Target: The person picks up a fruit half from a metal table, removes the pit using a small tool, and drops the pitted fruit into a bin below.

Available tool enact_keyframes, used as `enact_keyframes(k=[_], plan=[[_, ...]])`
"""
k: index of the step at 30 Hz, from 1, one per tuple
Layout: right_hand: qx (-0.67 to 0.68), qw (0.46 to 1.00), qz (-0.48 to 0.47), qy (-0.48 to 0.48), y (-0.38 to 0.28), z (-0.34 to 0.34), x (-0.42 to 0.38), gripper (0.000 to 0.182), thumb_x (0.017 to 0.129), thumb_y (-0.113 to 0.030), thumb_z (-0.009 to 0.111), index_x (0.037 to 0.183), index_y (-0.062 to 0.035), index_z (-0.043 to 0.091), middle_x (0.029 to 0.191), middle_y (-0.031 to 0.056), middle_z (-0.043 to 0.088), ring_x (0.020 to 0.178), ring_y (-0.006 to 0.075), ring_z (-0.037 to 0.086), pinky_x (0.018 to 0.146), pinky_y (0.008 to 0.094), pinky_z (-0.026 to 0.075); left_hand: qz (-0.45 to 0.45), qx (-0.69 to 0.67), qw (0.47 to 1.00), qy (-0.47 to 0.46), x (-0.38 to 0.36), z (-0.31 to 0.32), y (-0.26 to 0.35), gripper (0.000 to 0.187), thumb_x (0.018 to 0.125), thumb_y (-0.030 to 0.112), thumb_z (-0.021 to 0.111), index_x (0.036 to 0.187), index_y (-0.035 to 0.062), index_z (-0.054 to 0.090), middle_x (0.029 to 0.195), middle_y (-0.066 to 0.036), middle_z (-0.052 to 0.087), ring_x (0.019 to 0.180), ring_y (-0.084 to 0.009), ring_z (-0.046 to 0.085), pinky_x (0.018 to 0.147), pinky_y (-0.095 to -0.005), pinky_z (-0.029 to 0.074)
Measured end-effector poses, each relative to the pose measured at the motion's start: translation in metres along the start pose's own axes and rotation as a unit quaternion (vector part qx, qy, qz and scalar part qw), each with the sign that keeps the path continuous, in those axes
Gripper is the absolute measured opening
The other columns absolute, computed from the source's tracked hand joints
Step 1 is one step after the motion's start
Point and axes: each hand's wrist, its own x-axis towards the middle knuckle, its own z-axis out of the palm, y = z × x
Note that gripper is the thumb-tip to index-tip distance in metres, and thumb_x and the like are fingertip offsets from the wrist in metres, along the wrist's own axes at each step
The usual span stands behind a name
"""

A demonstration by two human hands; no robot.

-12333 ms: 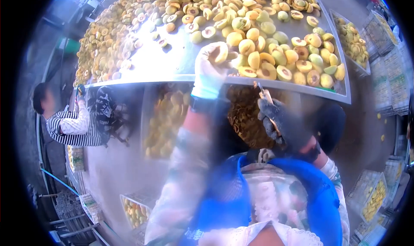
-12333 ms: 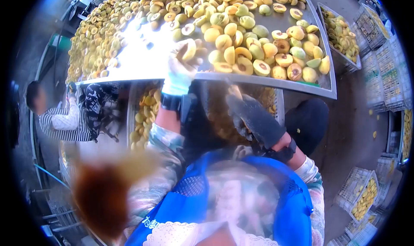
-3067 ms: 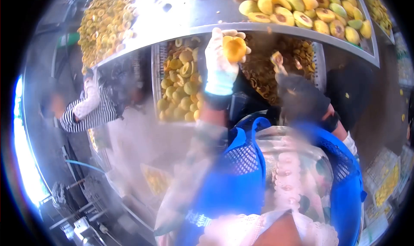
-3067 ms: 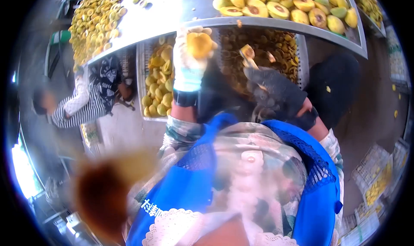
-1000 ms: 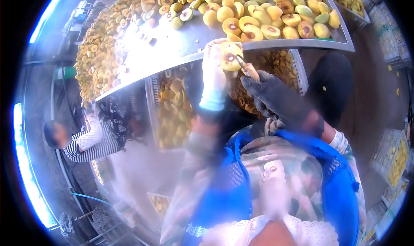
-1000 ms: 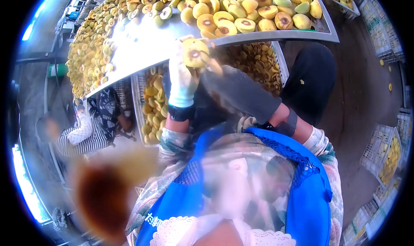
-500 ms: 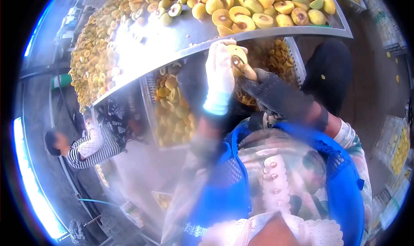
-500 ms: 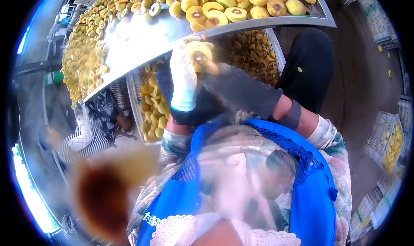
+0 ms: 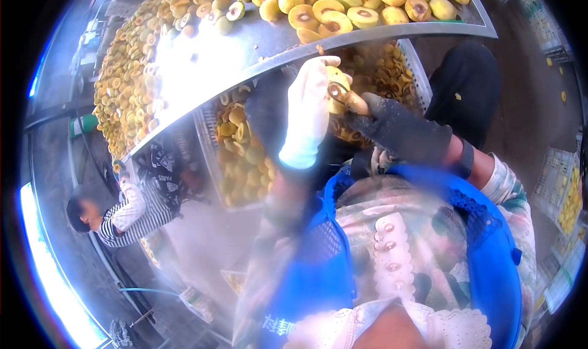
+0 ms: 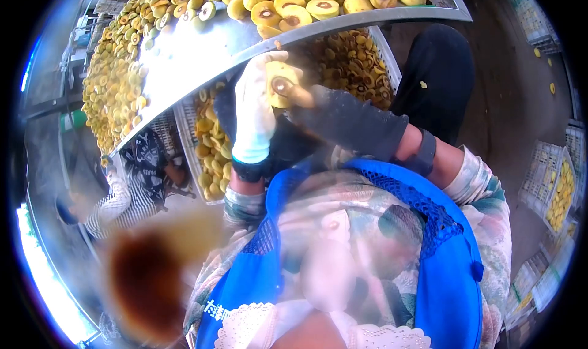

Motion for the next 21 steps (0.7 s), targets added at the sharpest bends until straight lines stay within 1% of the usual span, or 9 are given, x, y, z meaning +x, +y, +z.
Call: enact_keyframes(k=[2,4,7,10,11,14,16,18,21], plan=[[-0.004,1.0,-0.002,-0.01,0.002,0.0,0.0,0.041,0.101,-0.029,0.051,0.134,-0.0047,0.047,0.102,0.0147,0.06,0.067,0.0169,0.065,0.053,0.0298,0.052,-0.017,-0.043,0.999,-0.004,0.002,-0.001,0.001,0.037,0.103,0.029,0.042,0.118,-0.002,0.055,0.094,-0.013,0.066,0.083,-0.0151,0.062,0.08,-0.0283,0.05],[0.063,0.995,0.042,-0.07,-0.006,-0.015,0.005,0.042,0.099,-0.024,0.052,0.136,-0.0048,0.046,0.105,0.0166,0.058,0.068,0.0189,0.065,0.053,0.03,0.052,-0.023,-0.114,0.993,-0.001,0.006,-0.002,-0.005,0.035,0.101,0.026,0.044,0.121,-0.0021,0.054,0.098,-0.014,0.066,0.084,-0.0163,0.063,0.08,-0.0289,0.05],[-0.016,0.995,0.006,-0.096,-0.018,-0.028,0.01,0.046,0.093,-0.011,0.055,0.138,-0.0041,0.045,0.112,0.019,0.054,0.07,0.0214,0.065,0.056,0.0306,0.053,0.047,-0.162,0.985,0.028,0.013,0.0,-0.013,0.042,0.1,0.031,0.043,0.122,-0.0051,0.049,0.109,-0.023,0.064,0.079,-0.0258,0.068,0.075,-0.0328,0.055],[-0.051,0.989,0.01,-0.136,-0.023,-0.03,0.012,0.052,0.087,0.0,0.056,0.138,-0.0032,0.045,0.117,0.0205,0.051,0.069,0.0232,0.064,0.057,0.0313,0.054,0.036,-0.128,0.99,0.039,0.011,0.003,-0.004,0.038,0.097,0.026,0.047,0.12,-0.0047,0.047,0.112,-0.023,0.062,0.081,-0.0293,0.068,0.075,-0.0355,0.056],[-0.035,0.986,0.04,-0.157,-0.024,-0.029,0.013,0.053,0.085,0.002,0.056,0.137,-0.0027,0.046,0.118,0.0204,0.051,0.068,0.0233,0.064,0.056,0.0317,0.053,0.042,-0.135,0.989,0.041,0.011,0.003,-0.004,0.033,0.097,0.023,0.048,0.117,-0.0031,0.048,0.11,-0.022,0.063,0.08,-0.0269,0.068,0.072,-0.0332,0.056],[-0.035,0.989,0.041,-0.14,-0.019,-0.025,0.011,0.048,0.088,-0.003,0.057,0.135,-0.0031,0.048,0.108,0.0165,0.055,0.061,0.0208,0.061,0.052,0.0319,0.05,0.055,-0.157,0.985,0.044,0.012,0.006,-0.004,0.021,0.096,0.015,0.05,0.111,-0.0001,0.049,0.107,-0.019,0.064,0.076,-0.0219,0.067,0.066,-0.0289,0.055],[0.04,0.988,0.101,-0.11,-0.021,-0.022,0.012,0.041,0.093,-0.014,0.058,0.131,-0.0043,0.05,0.095,0.0116,0.057,0.057,0.0175,0.058,0.05,0.0312,0.046,0.057,-0.17,0.983,0.047,0.012,0.008,-0.005,0.019,0.096,0.013,0.05,0.109,-0.0001,0.049,0.107,-0.018,0.064,0.076,-0.0215,0.066,0.067,-0.0294,0.055],[0.113,0.978,0.155,-0.084,-0.022,-0.017,0.012,0.039,0.094,-0.016,0.058,0.13,-0.0046,0.05,0.092,0.01,0.056,0.056,0.0162,0.056,0.049,0.0303,0.045,0.067,-0.142,0.985,0.073,0.011,0.013,-0.003,0.018,0.097,0.013,0.047,0.109,-0.0003,0.048,0.106,-0.018,0.064,0.075,-0.021,0.066,0.068,-0.0295,0.055],[0.158,0.97,0.176,-0.06,-0.023,-0.01,0.012,0.036,0.095,-0.019,0.057,0.128,-0.005,0.051,0.087,0.0076,0.055,0.054,0.0142,0.054,0.048,0.0289,0.043,0.11,-0.082,0.984,0.115,0.009,0.022,-0.006,0.018,0.099,0.013,0.045,0.11,-0.0004,0.047,0.105,-0.018,0.064,0.072,-0.0203,0.064,0.068,-0.0301,0.055]])
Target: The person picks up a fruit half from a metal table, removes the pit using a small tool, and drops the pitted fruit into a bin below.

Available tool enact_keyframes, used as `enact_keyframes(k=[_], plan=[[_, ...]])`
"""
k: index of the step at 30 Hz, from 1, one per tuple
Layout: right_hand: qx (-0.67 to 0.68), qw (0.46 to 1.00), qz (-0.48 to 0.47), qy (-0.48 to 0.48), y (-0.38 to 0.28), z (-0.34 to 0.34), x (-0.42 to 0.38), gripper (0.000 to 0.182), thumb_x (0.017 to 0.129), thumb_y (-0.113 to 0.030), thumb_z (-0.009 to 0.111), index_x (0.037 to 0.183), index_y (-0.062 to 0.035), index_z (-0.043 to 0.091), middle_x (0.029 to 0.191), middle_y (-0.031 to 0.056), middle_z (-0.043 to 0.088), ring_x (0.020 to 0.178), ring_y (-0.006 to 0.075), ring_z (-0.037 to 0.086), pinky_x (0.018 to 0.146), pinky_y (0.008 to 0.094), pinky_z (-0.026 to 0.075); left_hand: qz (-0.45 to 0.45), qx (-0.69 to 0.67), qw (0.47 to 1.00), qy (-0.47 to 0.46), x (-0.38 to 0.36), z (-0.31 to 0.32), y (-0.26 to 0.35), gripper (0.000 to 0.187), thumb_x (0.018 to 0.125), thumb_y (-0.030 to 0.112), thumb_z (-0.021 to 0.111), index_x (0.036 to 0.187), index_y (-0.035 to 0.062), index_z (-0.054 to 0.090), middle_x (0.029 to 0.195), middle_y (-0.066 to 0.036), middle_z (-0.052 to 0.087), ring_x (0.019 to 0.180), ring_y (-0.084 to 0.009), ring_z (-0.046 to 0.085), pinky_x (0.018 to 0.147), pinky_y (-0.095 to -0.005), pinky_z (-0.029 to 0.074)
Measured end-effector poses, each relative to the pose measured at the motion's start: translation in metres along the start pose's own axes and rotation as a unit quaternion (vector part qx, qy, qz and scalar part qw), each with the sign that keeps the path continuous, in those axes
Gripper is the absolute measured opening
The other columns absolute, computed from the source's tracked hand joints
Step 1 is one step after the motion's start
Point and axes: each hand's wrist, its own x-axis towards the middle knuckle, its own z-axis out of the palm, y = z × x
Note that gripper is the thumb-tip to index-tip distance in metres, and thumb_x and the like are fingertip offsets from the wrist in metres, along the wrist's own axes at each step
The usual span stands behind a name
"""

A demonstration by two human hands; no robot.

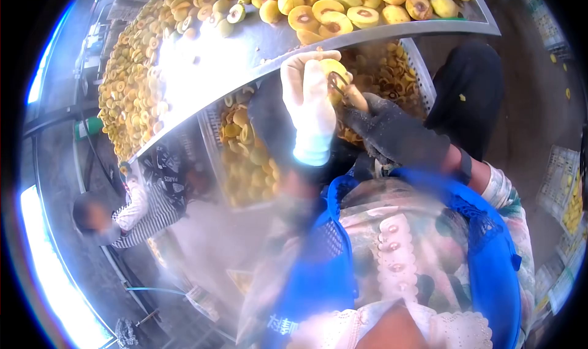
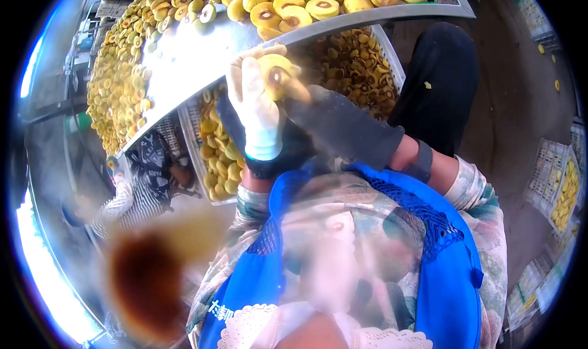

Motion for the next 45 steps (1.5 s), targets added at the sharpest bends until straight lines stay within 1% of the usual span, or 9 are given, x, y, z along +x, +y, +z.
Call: enact_keyframes(k=[4,10,14,18,26,30,37,41,45], plan=[[-0.003,0.999,-0.03,0.021,0.008,0.003,0.0,0.034,0.097,-0.023,0.056,0.125,-0.0056,0.052,0.08,0.0045,0.053,0.052,0.0116,0.051,0.046,0.0271,0.041,0.074,0.036,0.996,0.034,-0.004,0.004,-0.015,0.02,0.099,0.014,0.044,0.112,-0.0002,0.045,0.104,-0.018,0.064,0.073,-0.0203,0.064,0.065,-0.0318,0.056],[-0.068,0.985,-0.138,0.078,0.02,0.005,0.004,0.032,0.099,-0.029,0.055,0.121,-0.0065,0.053,0.071,-0.0003,0.05,0.049,0.0077,0.047,0.043,0.0244,0.038,-0.116,-0.189,0.972,-0.077,0.006,-0.001,0.0,0.044,0.1,0.034,0.047,0.124,-0.0035,0.044,0.106,-0.02,0.062,0.087,-0.0297,0.065,0.062,-0.0365,0.058],[-0.113,0.968,-0.185,0.129,0.028,0.012,0.01,0.031,0.101,-0.033,0.054,0.118,-0.007,0.054,0.064,-0.0035,0.048,0.047,0.0051,0.044,0.042,0.0226,0.035,-0.16,-0.116,0.974,-0.108,0.016,-0.009,-0.006,0.043,0.101,0.035,0.045,0.113,-0.0054,0.055,0.107,-0.02,0.063,0.082,-0.0291,0.066,0.062,-0.0349,0.058],[-0.05,0.992,-0.1,0.064,0.022,0.007,0.008,0.03,0.1,-0.034,0.055,0.115,-0.0075,0.055,0.065,-0.0036,0.048,0.047,0.0045,0.044,0.041,0.0219,0.034,-0.042,0.01,0.999,-0.021,0.005,0.004,-0.006,0.035,0.101,0.026,0.045,0.112,-0.0053,0.056,0.104,-0.019,0.065,0.075,-0.0227,0.066,0.061,-0.0314,0.055],[0.382,0.894,0.217,-0.093,-0.01,-0.013,0.002,0.026,0.099,-0.035,0.055,0.104,-0.0092,0.056,0.062,-0.0044,0.046,0.045,0.0042,0.04,0.039,0.0208,0.03,-0.154,0.072,0.978,-0.12,0.023,-0.009,0.013,0.032,0.1,0.025,0.052,0.107,-0.0042,0.061,0.093,-0.012,0.069,0.073,-0.0122,0.061,0.067,-0.0246,0.05],[0.462,0.828,0.296,-0.11,-0.01,-0.011,0.001,0.025,0.099,-0.035,0.056,0.099,-0.0101,0.056,0.061,-0.0048,0.045,0.044,0.0041,0.038,0.038,0.0202,0.029,0.045,0.107,0.993,0.032,0.007,0.007,-0.012,0.026,0.101,0.02,0.05,0.105,-0.0033,0.062,0.091,-0.011,0.069,0.072,-0.013,0.062,0.063,-0.0249,0.051],[0.338,0.914,0.216,-0.062,-0.023,-0.021,-0.002,0.024,0.099,-0.033,0.056,0.093,-0.0091,0.057,0.065,-0.0047,0.046,0.047,0.0032,0.037,0.042,0.0192,0.03,-0.148,0.002,0.981,-0.126,0.015,-0.002,0.011,0.04,0.104,0.031,0.041,0.111,-0.0036,0.06,0.1,-0.016,0.068,0.07,-0.02,0.065,0.065,-0.0316,0.058],[0.392,0.891,0.195,-0.118,0.006,-0.02,-0.015,0.02,0.098,-0.022,0.057,0.105,-0.0032,0.059,0.076,-0.0003,0.053,0.062,0.0073,0.048,0.053,0.0235,0.04,-0.077,0.0,0.995,-0.07,0.002,0.003,0.004,0.034,0.097,0.028,0.059,0.108,-0.0032,0.06,0.093,-0.015,0.068,0.061,-0.0181,0.063,0.054,-0.0298,0.053],[0.485,0.842,0.222,-0.079,-0.001,-0.015,-0.019,0.031,0.096,-0.036,0.058,0.09,-0.0057,0.059,0.059,-0.0055,0.044,0.044,0.0046,0.037,0.04,0.0211,0.028,-0.057,-0.082,0.993,-0.054,-0.009,0.005,-0.01,0.039,0.097,0.034,0.06,0.108,-0.0031,0.06,0.095,-0.018,0.069,0.061,-0.0202,0.064,0.056,-0.0321,0.055]])
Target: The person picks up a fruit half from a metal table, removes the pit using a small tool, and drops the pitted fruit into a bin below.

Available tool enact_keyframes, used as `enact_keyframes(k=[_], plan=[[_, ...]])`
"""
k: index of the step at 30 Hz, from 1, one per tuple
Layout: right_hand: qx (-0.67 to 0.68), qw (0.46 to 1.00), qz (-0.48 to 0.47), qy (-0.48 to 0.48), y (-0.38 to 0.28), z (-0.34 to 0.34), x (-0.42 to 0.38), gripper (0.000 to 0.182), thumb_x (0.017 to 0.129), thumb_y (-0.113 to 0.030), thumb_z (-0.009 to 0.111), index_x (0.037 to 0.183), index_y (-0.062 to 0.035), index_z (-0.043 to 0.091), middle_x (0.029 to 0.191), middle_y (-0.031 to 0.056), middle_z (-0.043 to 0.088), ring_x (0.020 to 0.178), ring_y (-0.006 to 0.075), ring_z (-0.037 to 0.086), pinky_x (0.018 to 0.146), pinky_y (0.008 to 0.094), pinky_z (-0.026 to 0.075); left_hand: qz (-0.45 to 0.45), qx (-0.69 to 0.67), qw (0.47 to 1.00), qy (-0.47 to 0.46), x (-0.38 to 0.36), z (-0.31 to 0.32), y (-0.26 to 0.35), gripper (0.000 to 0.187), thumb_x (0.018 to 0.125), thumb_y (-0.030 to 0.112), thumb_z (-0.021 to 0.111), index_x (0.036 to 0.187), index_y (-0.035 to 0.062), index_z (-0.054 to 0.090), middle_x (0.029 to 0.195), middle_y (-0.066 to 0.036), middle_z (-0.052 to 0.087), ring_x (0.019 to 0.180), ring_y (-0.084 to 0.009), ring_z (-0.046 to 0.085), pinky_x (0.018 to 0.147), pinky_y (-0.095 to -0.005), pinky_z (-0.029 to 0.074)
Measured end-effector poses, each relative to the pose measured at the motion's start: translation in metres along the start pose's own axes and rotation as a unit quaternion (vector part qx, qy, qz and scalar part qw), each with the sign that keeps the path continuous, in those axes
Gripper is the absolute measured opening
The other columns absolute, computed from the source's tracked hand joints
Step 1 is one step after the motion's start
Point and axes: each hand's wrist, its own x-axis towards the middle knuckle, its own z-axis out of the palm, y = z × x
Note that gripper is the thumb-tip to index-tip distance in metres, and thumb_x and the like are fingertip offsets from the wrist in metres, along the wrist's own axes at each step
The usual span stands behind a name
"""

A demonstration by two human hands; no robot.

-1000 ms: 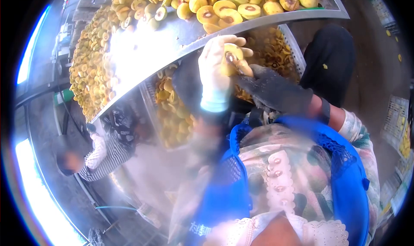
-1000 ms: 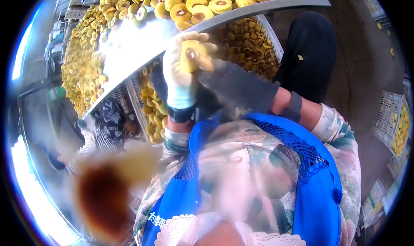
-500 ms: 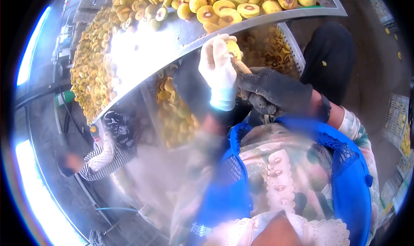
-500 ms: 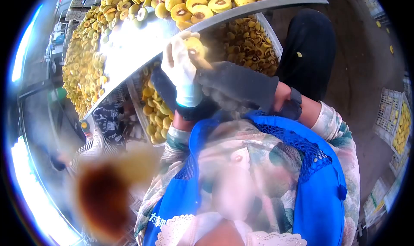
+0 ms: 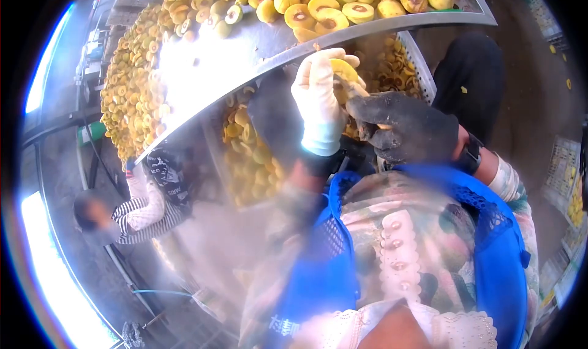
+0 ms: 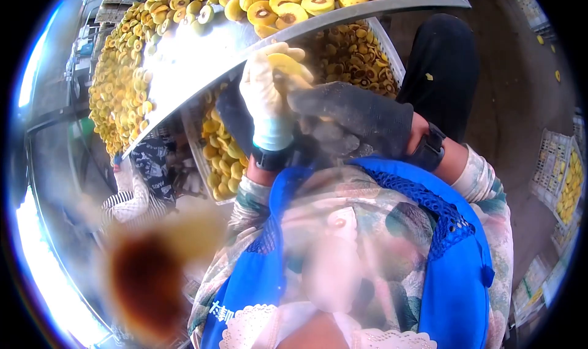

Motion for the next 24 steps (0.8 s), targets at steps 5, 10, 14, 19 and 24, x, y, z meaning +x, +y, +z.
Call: enact_keyframes(k=[5,10,14,19,24], plan=[[-0.09,0.996,0.018,0.019,-0.009,0.002,0.001,0.029,0.097,-0.033,0.058,0.09,-0.005,0.059,0.06,-0.0045,0.046,0.048,0.0058,0.041,0.045,0.0228,0.032,-0.079,0.013,0.993,-0.084,0.009,-0.006,0.019,0.048,0.101,0.041,0.047,0.11,-0.0048,0.058,0.1,-0.019,0.067,0.069,-0.0217,0.067,0.063,-0.031,0.056],[-0.245,0.969,0.03,0.016,-0.017,0.008,0.001,0.022,0.098,-0.025,0.057,0.097,-0.003,0.059,0.068,-0.0017,0.051,0.059,0.0083,0.05,0.054,0.0258,0.04,-0.03,0.154,0.988,0.002,0.003,0.007,0.021,0.052,0.103,0.043,0.04,0.105,-0.0055,0.06,0.085,-0.016,0.069,0.062,-0.0204,0.066,0.058,-0.0277,0.054],[-0.23,0.971,0.062,0.01,-0.021,0.002,-0.002,0.018,0.098,-0.018,0.056,0.102,-0.0013,0.06,0.074,0.0006,0.055,0.067,0.0103,0.057,0.061,0.0282,0.047,-0.176,0.133,0.971,-0.089,0.013,0.0,0.031,0.043,0.097,0.039,0.057,0.096,-0.0041,0.063,0.081,-0.013,0.067,0.056,-0.0185,0.062,0.059,-0.0282,0.052],[0.055,0.995,0.069,0.045,0.0,-0.014,-0.01,0.018,0.097,-0.015,0.056,0.105,0.0003,0.06,0.079,0.0013,0.057,0.075,0.0106,0.06,0.065,0.0268,0.049,-0.152,0.174,0.956,-0.18,0.026,-0.014,0.021,0.056,0.099,0.051,0.048,0.102,-0.0032,0.063,0.089,-0.015,0.069,0.064,-0.019,0.067,0.061,-0.0253,0.054],[-0.009,0.997,-0.071,0.032,0.016,-0.016,-0.004,0.035,0.099,-0.029,0.057,0.123,-0.0033,0.058,0.108,0.0027,0.061,0.077,0.0036,0.054,0.06,0.0181,0.042,-0.037,-0.018,0.998,-0.055,0.01,-0.005,0.005,0.054,0.096,0.048,0.057,0.116,-0.0018,0.056,0.105,-0.013,0.065,0.081,-0.019,0.065,0.071,-0.0317,0.056]])
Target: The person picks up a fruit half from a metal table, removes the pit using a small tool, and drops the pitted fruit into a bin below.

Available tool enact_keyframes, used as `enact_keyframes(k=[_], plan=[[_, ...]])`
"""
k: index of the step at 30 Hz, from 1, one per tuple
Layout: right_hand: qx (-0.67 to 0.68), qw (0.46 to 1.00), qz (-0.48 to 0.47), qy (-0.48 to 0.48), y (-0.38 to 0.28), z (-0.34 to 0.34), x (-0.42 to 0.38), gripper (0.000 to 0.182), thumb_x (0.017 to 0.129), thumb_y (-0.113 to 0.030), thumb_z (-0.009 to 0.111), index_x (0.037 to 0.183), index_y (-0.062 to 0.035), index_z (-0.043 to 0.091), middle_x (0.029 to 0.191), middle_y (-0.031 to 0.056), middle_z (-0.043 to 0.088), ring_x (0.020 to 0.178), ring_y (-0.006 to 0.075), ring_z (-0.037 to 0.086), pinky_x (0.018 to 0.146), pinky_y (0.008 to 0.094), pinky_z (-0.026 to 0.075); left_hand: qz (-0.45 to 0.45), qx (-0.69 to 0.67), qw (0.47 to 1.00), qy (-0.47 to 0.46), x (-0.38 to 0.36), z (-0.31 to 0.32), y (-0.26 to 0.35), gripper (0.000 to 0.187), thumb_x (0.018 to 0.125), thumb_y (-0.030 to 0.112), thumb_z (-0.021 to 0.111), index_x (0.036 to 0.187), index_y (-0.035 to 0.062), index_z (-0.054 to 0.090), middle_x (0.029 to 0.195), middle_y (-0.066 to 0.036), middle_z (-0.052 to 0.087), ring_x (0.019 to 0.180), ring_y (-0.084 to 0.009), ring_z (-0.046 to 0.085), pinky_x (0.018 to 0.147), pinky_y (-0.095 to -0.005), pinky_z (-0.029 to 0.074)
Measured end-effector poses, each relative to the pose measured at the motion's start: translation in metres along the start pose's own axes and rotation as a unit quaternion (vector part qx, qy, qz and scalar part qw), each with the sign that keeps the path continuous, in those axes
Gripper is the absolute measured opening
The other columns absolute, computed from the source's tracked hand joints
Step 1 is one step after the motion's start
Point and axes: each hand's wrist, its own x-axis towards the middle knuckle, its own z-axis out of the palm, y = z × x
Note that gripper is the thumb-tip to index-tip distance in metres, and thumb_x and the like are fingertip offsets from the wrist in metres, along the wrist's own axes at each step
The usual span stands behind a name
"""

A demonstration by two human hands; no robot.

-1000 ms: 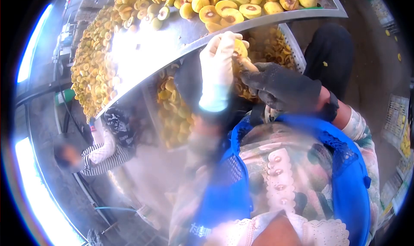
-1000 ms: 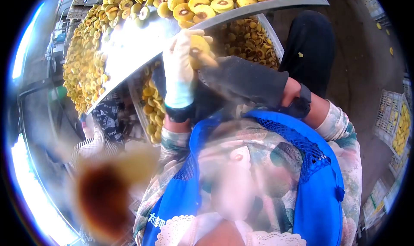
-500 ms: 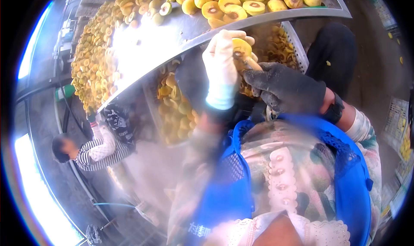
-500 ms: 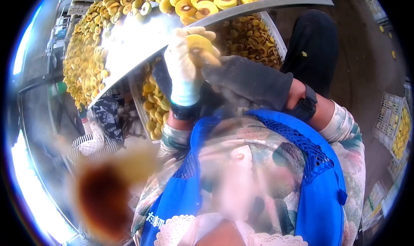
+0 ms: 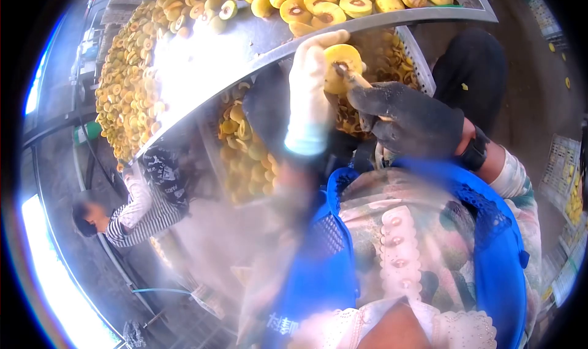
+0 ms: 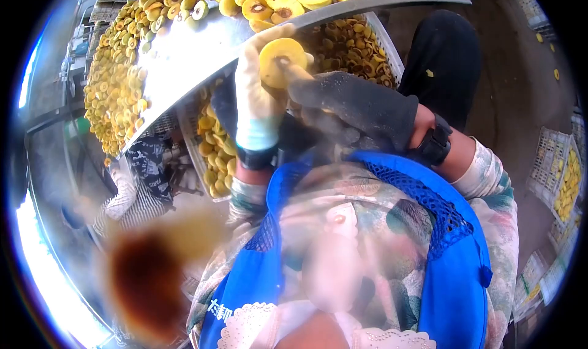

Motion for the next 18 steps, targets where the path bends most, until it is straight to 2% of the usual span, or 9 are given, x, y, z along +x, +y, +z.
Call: enact_keyframes(k=[1,2,3,5,7,8,10,14,18], plan=[[-0.015,1.0,-0.01,-0.004,-0.001,0.002,0.004,0.038,0.098,-0.034,0.058,0.122,-0.0042,0.059,0.108,0.002,0.062,0.074,0.0021,0.052,0.057,0.0165,0.04,0.032,0.028,0.999,-0.006,-0.005,0.0,-0.004,0.052,0.098,0.045,0.053,0.122,-0.0013,0.051,0.115,-0.015,0.062,0.084,-0.0215,0.065,0.071,-0.0335,0.057],[-0.04,0.999,0.012,-0.003,-0.007,0.008,0.008,0.036,0.096,-0.036,0.061,0.113,-0.0044,0.062,0.096,0.0002,0.063,0.069,0.0024,0.052,0.053,0.0172,0.039,0.064,0.042,0.994,0.08,-0.011,0.012,-0.011,0.048,0.099,0.042,0.052,0.119,-0.002,0.053,0.108,-0.016,0.065,0.078,-0.0206,0.066,0.066,-0.0313,0.056],[-0.054,0.998,0.026,-0.007,-0.008,0.009,0.01,0.035,0.095,-0.038,0.062,0.107,-0.0046,0.062,0.087,-0.0009,0.062,0.064,0.0027,0.051,0.05,0.0177,0.037,0.077,0.066,0.992,0.071,-0.011,0.006,-0.013,0.046,0.099,0.041,0.053,0.115,-0.0023,0.056,0.102,-0.015,0.067,0.074,-0.0198,0.065,0.063,-0.0299,0.056],[-0.071,0.997,0.041,-0.015,-0.007,0.011,0.013,0.036,0.093,-0.041,0.064,0.097,-0.0052,0.062,0.074,-0.0025,0.058,0.055,0.0033,0.047,0.045,0.0186,0.034,0.054,0.077,0.995,0.045,-0.01,-0.004,-0.01,0.043,0.099,0.039,0.054,0.109,-0.0027,0.06,0.093,-0.015,0.069,0.068,-0.018,0.064,0.059,-0.0275,0.054],[-0.077,0.996,0.041,-0.022,-0.006,0.011,0.014,0.038,0.092,-0.044,0.065,0.089,-0.0058,0.06,0.064,-0.0035,0.053,0.047,0.004,0.043,0.041,0.0193,0.031,-0.019,0.052,0.998,0.009,-0.005,-0.006,0.0,0.043,0.098,0.039,0.056,0.103,-0.003,0.064,0.086,-0.014,0.07,0.064,-0.0163,0.063,0.057,-0.0259,0.052],[-0.079,0.996,0.04,-0.025,-0.005,0.01,0.014,0.04,0.091,-0.045,0.066,0.086,-0.0061,0.059,0.059,-0.0041,0.05,0.043,0.0043,0.04,0.039,0.0197,0.029,-0.011,0.066,0.998,0.009,-0.004,-0.005,0.002,0.043,0.098,0.039,0.057,0.101,-0.0029,0.065,0.086,-0.014,0.07,0.064,-0.0152,0.062,0.057,-0.0252,0.052],[-0.084,0.995,0.034,-0.028,-0.005,0.01,0.014,0.041,0.091,-0.046,0.066,0.082,-0.0064,0.058,0.054,-0.0046,0.048,0.039,0.0045,0.038,0.037,0.0199,0.027,0.006,0.093,0.996,0.007,0.0,-0.002,0.005,0.043,0.097,0.04,0.058,0.099,-0.0029,0.066,0.085,-0.013,0.07,0.064,-0.0129,0.061,0.056,-0.0239,0.051],[-0.098,0.994,0.023,-0.036,-0.005,0.007,0.012,0.039,0.092,-0.044,0.065,0.081,-0.0064,0.058,0.054,-0.005,0.048,0.04,0.004,0.039,0.037,0.0194,0.027,-0.046,0.13,0.99,-0.027,0.004,-0.006,0.009,0.047,0.097,0.043,0.057,0.098,-0.0021,0.067,0.085,-0.013,0.07,0.062,-0.0112,0.06,0.056,-0.023,0.051],[0.012,0.997,0.067,-0.022,-0.009,0.015,0.007,0.037,0.092,-0.041,0.065,0.081,-0.0072,0.058,0.054,-0.0057,0.046,0.04,0.0035,0.039,0.037,0.0189,0.027,-0.1,0.187,0.976,-0.05,0.011,-0.013,0.008,0.053,0.098,0.049,0.053,0.1,-0.0016,0.066,0.084,-0.014,0.071,0.061,-0.0137,0.063,0.056,-0.0235,0.053]])
